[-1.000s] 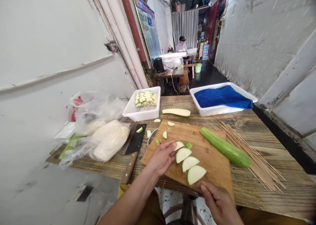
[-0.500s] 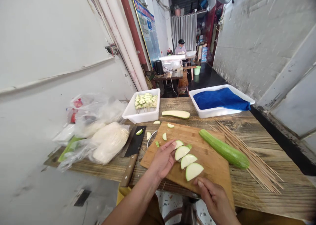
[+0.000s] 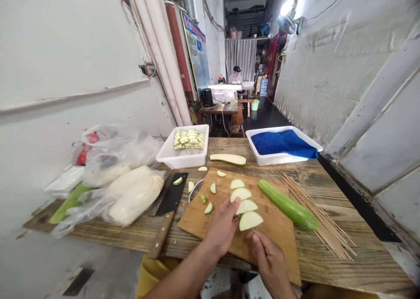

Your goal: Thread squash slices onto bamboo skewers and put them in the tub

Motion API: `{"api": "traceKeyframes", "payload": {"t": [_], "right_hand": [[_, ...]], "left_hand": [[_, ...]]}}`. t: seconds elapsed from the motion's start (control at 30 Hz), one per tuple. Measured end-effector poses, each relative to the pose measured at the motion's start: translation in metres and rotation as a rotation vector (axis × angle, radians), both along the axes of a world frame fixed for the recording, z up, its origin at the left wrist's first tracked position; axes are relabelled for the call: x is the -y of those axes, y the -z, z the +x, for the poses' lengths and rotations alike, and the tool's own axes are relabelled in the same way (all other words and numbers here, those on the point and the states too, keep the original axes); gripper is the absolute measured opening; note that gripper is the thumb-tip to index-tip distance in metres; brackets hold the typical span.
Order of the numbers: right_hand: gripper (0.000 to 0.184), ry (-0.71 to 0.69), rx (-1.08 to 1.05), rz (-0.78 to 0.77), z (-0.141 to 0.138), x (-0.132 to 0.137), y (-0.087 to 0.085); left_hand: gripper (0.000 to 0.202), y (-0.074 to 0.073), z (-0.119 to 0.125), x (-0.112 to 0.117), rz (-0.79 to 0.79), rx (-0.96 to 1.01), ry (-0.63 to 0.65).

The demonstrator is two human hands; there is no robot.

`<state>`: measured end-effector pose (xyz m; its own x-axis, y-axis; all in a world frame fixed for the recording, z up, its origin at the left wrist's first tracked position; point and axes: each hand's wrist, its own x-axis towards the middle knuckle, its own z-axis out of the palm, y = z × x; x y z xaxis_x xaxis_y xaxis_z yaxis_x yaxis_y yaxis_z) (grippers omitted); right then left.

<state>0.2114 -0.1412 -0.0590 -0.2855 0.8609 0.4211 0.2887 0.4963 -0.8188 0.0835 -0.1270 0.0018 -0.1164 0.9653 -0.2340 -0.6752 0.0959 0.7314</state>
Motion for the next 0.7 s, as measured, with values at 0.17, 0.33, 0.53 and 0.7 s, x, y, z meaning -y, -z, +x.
{"api": "traceKeyframes", "payload": {"t": [0.17,0.33,0.53,0.7], "right_hand": [[0.034,0.041,0.002,-0.059,-0.008,-0.006,-0.006],[0.037,0.036,0.029,-0.077,-0.010,-0.005,-0.002],[0.032,0.040,0.011,-0.070,-0.008,-0.005,0.004],[0.031,0.037,0.009,-0.092,-0.005,-0.005,0.008]], "left_hand": [[0.030,0.008,0.017,0.005,-0.064,-0.006,0.010],[0.032,0.006,0.019,-0.001,-0.104,0.069,0.047],[0.027,0.011,0.021,0.000,-0.131,0.049,0.029],[0.029,0.016,0.024,0.000,-0.165,0.040,0.030]]}}
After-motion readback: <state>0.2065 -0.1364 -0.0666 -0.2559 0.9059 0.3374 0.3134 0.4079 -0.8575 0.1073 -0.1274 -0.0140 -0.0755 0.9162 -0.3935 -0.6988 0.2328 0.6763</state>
